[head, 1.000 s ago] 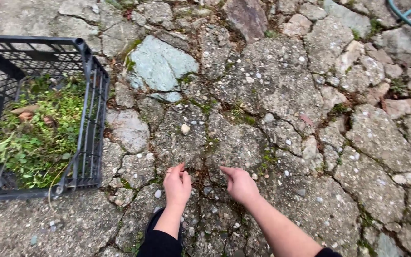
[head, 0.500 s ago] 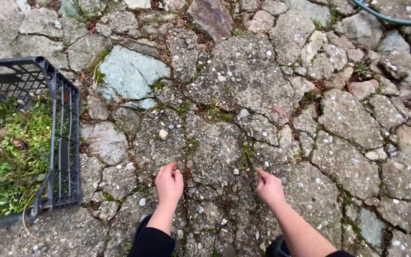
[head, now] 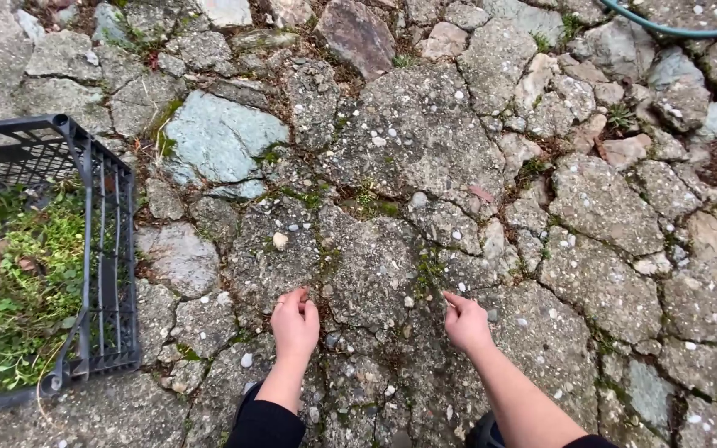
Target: The person removes weeds and small plants from cracks in concrete and between stones by hand and using a knife, placing the debris into a black plastic crate.
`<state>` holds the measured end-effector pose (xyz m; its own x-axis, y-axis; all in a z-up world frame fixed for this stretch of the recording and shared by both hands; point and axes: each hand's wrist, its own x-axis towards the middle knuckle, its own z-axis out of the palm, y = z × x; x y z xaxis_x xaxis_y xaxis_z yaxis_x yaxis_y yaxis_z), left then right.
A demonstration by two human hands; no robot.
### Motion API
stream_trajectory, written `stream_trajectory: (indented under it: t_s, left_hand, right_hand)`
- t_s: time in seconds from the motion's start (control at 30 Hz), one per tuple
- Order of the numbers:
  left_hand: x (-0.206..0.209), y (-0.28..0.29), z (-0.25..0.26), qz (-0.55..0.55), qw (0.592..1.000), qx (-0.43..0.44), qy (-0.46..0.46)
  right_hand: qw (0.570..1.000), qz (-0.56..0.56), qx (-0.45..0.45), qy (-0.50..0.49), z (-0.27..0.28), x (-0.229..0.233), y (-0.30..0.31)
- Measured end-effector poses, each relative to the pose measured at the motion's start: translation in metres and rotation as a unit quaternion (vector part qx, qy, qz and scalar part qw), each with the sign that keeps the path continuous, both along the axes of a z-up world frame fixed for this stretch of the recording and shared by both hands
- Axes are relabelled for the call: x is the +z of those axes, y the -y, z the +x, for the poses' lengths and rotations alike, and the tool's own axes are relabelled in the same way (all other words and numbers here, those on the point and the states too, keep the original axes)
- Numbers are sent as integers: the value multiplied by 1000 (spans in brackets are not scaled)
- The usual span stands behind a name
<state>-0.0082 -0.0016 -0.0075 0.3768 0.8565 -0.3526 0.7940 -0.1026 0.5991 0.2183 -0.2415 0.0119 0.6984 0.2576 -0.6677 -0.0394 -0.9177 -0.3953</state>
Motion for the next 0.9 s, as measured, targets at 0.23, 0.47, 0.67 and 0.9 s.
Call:
stream_trajectory:
  t_s: [0.23, 0.47, 0.67, 0.9]
  left_hand:
    - [7, -8, -5, -9, 1000, 2, -27]
    - [52, -17, 7, -75, 971, -114, -197]
    - [60, -33, 27, -159, 892, -248, -343]
    - [67, -36, 32, -209, 869, -279, -351]
  right_hand:
    - [1000, -13, -14, 2, 4, 7, -9]
    - [999, 27, -37, 3, 29, 16, -59]
    - [990, 64, 119, 38, 64, -33, -137]
    - [957, -67, 282, 12, 72, -24, -198]
